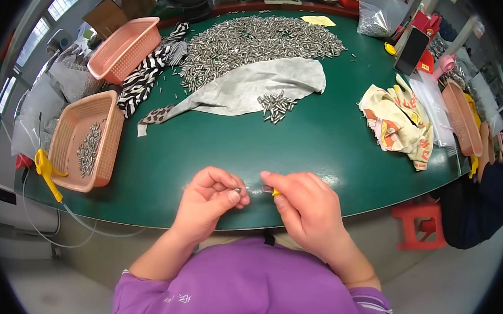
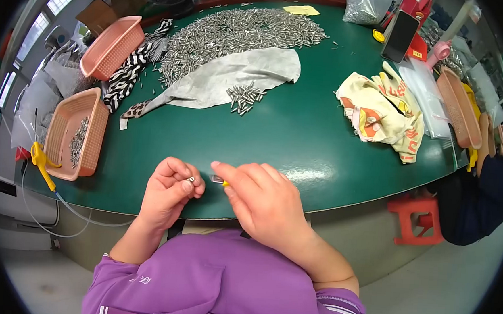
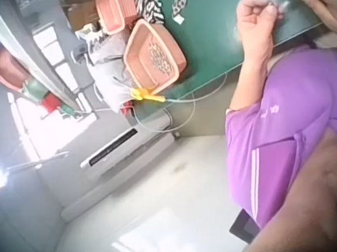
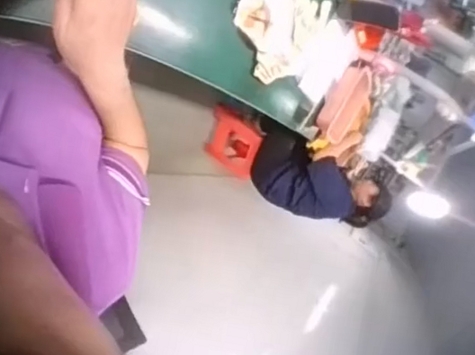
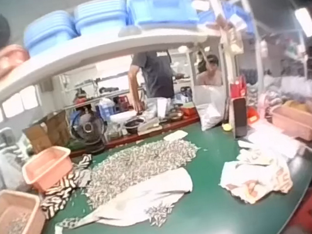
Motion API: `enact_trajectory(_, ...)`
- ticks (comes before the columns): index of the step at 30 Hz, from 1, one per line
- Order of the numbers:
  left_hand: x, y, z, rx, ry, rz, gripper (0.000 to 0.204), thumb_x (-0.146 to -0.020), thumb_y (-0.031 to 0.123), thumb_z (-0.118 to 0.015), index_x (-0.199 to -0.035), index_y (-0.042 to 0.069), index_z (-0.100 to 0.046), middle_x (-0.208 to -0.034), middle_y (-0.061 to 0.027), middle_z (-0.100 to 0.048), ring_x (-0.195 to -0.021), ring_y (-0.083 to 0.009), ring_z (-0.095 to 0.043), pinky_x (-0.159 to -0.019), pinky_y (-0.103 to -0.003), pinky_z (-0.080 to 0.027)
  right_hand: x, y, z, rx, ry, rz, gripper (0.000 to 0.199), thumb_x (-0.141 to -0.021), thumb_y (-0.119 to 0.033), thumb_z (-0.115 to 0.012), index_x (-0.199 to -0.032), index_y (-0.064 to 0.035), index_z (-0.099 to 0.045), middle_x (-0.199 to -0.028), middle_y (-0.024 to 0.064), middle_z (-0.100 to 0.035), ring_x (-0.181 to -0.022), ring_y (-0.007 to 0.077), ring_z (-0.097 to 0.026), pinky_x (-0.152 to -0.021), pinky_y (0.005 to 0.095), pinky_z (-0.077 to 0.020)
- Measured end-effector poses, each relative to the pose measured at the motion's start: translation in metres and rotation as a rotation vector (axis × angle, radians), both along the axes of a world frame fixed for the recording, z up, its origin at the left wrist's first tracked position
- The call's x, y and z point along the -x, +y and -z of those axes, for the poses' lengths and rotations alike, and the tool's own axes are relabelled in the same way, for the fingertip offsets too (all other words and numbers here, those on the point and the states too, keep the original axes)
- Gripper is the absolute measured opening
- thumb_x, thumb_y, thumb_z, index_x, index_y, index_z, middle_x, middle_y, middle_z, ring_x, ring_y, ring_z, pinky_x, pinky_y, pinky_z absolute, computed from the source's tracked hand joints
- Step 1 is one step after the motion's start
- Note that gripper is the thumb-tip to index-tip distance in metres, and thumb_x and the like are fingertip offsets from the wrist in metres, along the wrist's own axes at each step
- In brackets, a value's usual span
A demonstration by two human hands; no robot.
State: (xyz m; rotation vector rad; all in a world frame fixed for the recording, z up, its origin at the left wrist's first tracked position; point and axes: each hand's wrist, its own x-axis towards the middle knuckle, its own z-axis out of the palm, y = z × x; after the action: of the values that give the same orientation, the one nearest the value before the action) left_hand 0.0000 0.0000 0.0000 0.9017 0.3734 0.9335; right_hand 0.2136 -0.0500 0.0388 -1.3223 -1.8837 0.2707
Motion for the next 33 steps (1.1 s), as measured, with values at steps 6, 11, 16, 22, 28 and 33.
enact_trajectory(6,-0.004,-0.005,-0.003,0.031,0.057,-0.107,0.020,-0.090,-0.007,-0.061,-0.108,0.001,-0.057,-0.100,-0.0122,-0.063,-0.094,-0.0204,-0.065,-0.087,-0.033,-0.056,0.011,0.001,0.008,-0.058,0.099,-0.113,0.034,-0.080,-0.005,-0.068,-0.113,-0.0133,-0.068,-0.088,0.0031,-0.063,-0.074,0.0224,-0.061,-0.065,0.0343,-0.0499)
enact_trajectory(11,-0.004,-0.005,0.000,0.010,0.009,-0.115,0.017,-0.088,-0.011,-0.061,-0.101,0.000,-0.059,-0.105,-0.0128,-0.062,-0.096,-0.0205,-0.064,-0.088,-0.034,-0.056,0.014,0.003,0.008,-0.090,0.118,-0.133,0.037,-0.077,-0.004,-0.069,-0.112,-0.0134,-0.068,-0.087,0.0027,-0.063,-0.072,0.0219,-0.060,-0.063,0.0337,-0.0496)
enact_trajectory(16,-0.005,-0.005,0.000,-0.020,0.010,-0.114,0.016,-0.088,-0.011,-0.061,-0.099,0.000,-0.059,-0.106,-0.0129,-0.061,-0.098,-0.0204,-0.064,-0.090,-0.034,-0.056,0.013,0.004,0.010,-0.085,0.112,-0.136,0.038,-0.077,-0.003,-0.069,-0.113,-0.0135,-0.068,-0.087,0.0027,-0.063,-0.069,0.0213,-0.059,-0.061,0.0328,-0.0492)
enact_trajectory(22,-0.006,-0.005,0.000,-0.046,0.027,-0.121,0.015,-0.088,-0.011,-0.061,-0.098,0.000,-0.059,-0.105,-0.0125,-0.062,-0.098,-0.0198,-0.063,-0.090,-0.034,-0.055,0.013,0.003,0.013,-0.084,0.121,-0.138,0.038,-0.077,-0.003,-0.069,-0.113,-0.0134,-0.068,-0.087,0.0031,-0.063,-0.069,0.0213,-0.059,-0.061,0.0325,-0.0491)
enact_trajectory(28,-0.006,-0.005,-0.001,-0.066,0.048,-0.131,0.015,-0.087,-0.010,-0.062,-0.097,0.001,-0.059,-0.105,-0.0124,-0.062,-0.098,-0.0196,-0.063,-0.090,-0.033,-0.054,0.012,0.003,0.012,-0.089,0.132,-0.141,0.038,-0.077,-0.003,-0.069,-0.114,-0.0134,-0.068,-0.086,0.0031,-0.063,-0.069,0.0215,-0.059,-0.061,0.0325,-0.0493)
enact_trajectory(33,-0.007,-0.005,0.000,-0.075,0.056,-0.143,0.014,-0.088,-0.011,-0.062,-0.097,0.000,-0.059,-0.105,-0.0128,-0.062,-0.097,-0.0198,-0.063,-0.089,-0.034,-0.055,0.012,0.003,0.012,-0.079,0.131,-0.143,0.039,-0.077,-0.004,-0.070,-0.114,-0.0144,-0.068,-0.085,0.0030,-0.062,-0.069,0.0213,-0.059,-0.060,0.0321,-0.0492)
